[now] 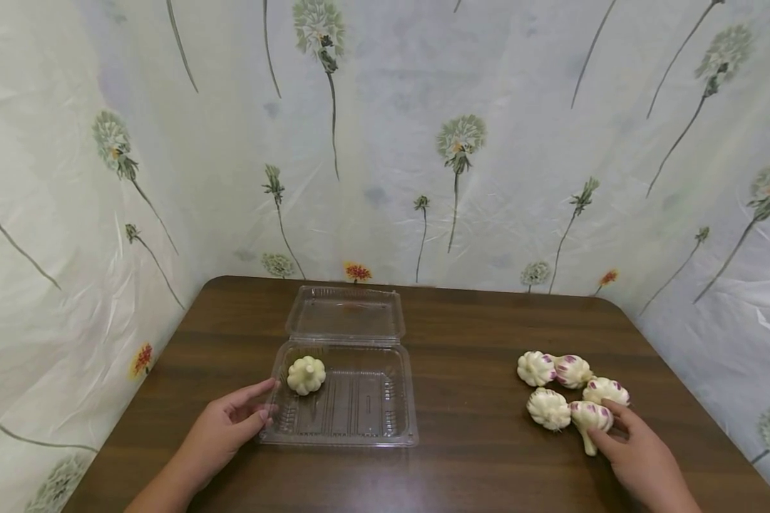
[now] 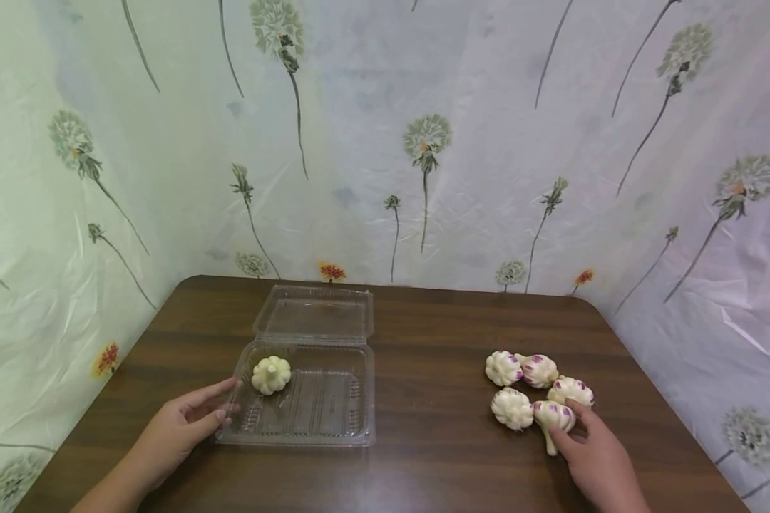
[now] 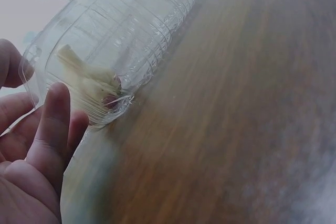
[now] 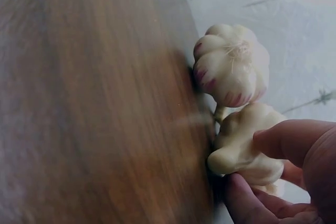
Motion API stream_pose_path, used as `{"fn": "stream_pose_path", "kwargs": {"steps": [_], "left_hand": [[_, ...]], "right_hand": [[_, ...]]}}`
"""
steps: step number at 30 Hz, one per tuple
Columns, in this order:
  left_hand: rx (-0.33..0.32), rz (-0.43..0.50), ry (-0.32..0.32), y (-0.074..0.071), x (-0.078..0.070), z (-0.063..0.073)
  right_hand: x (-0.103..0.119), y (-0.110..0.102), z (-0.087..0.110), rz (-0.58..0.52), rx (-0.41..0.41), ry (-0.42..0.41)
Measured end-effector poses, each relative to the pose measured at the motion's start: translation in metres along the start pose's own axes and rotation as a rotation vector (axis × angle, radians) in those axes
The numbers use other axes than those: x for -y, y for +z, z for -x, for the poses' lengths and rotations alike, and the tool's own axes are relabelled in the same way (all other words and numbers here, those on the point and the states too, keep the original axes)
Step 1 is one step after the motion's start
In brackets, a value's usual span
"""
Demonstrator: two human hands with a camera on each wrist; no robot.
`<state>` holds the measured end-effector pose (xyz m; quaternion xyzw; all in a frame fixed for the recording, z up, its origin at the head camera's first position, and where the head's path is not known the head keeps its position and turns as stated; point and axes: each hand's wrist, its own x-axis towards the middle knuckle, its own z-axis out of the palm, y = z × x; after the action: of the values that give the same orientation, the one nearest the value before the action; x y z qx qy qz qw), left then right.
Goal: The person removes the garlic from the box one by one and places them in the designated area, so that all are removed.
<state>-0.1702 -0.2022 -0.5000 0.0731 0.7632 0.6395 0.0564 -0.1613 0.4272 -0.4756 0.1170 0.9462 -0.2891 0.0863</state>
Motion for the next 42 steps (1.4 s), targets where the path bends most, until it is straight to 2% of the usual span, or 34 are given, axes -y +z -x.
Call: {"fn": "stream_pose_path", "kwargs": {"steps": [5,10,19,23,30,36,42], "left_hand": [[-0.003,-0.006,-0.001,0.000,0.001,0.000],[0.003,-0.006,0.004,0.000,0.002,-0.001],[0.009,0.000,0.011,0.000,0.002,-0.001],[0.005,-0.009,0.005,-0.001,0.000,0.000],[0.006,-0.003,0.007,0.000,0.002,0.000],[0.005,-0.012,0.018,0.000,0.003,0.000],[0.003,-0.012,0.028,-0.001,0.003,-0.001]], "right_hand": [[0.000,0.001,-0.001,-0.004,0.007,-0.002],[0.000,0.000,-0.001,-0.014,0.015,0.039],[0.009,-0.006,0.011,-0.011,-0.066,0.071],[0.017,-0.007,0.015,0.032,-0.091,0.076],[0.032,-0.007,0.024,0.167,-0.281,-0.042],[0.056,-0.009,0.034,0.190,-0.298,-0.058],[0.081,0.009,0.046,0.183,-0.408,-0.157]]}}
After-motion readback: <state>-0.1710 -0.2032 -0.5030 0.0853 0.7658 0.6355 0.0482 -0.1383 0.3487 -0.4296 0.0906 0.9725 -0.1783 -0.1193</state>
